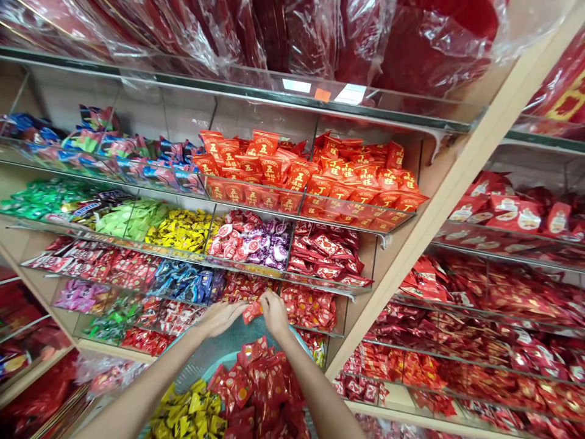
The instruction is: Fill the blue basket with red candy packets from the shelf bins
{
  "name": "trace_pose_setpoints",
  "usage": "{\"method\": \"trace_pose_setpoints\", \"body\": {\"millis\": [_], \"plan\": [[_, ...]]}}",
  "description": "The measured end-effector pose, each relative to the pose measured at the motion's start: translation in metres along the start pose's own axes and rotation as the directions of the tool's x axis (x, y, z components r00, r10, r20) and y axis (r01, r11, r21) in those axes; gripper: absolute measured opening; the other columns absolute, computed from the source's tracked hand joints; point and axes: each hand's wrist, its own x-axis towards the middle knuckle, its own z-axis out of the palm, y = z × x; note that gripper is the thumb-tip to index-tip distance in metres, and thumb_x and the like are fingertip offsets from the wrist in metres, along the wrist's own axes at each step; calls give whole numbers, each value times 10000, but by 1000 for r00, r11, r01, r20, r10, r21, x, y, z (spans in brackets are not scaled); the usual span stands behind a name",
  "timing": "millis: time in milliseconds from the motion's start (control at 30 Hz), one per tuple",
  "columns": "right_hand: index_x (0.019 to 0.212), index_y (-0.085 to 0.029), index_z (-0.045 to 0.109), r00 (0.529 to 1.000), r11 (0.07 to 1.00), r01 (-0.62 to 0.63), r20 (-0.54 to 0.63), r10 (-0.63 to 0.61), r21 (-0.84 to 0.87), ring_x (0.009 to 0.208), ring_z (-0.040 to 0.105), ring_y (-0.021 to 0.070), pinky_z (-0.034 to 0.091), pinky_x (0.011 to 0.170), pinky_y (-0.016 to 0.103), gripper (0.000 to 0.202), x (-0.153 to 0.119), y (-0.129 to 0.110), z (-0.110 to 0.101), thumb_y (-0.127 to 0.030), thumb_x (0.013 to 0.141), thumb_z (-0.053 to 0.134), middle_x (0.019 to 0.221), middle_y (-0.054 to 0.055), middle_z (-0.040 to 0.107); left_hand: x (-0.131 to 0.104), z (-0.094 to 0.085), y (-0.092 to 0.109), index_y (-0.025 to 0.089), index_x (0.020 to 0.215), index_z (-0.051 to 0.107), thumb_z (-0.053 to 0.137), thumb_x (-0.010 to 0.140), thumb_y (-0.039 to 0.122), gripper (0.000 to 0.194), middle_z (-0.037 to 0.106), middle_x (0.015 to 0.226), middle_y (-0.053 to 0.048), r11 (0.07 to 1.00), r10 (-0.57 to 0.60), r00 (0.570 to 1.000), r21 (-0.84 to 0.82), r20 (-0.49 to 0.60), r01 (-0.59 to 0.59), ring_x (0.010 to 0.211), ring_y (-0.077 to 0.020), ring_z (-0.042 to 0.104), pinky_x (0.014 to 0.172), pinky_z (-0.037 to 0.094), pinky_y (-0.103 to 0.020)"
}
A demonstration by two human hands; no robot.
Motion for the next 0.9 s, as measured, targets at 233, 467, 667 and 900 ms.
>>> {"method": "trace_pose_setpoints", "body": {"millis": [233,467,667,900], "plan": [[727,-189,574,995,986,-88,-25,92,140,664,512,138,383,611,230,273,12,6,12,-314,820,350,728,10,591,2,2,-2,253,912,615,82,843,550,613,669,904,-31,999,18,1000,28,-6,-18,904,-195,589,781,386,-275],[746,-172,580,999,942,-33,13,31,334,685,509,123,392,654,224,263,11,16,19,-335,812,384,729,3,585,5,5,-5,262,961,592,70,853,525,594,653,974,-19,1000,13,1000,-16,-16,-13,933,-173,571,812,365,-262],[720,-162,590,986,886,-149,0,166,439,663,504,125,397,645,235,221,12,21,28,-336,759,459,703,7,584,5,6,-5,219,809,618,34,831,571,682,662,862,-51,1000,-14,1000,-5,-9,14,851,-186,586,746,380,-264],[690,-157,575,962,778,-237,28,272,582,622,496,112,398,614,230,217,14,17,29,-361,711,505,647,-4,563,5,7,-5,204,776,618,8,831,567,712,660,814,-59,1000,-18,1000,-10,-15,18,805,-190,592,709,384,-271]]}}
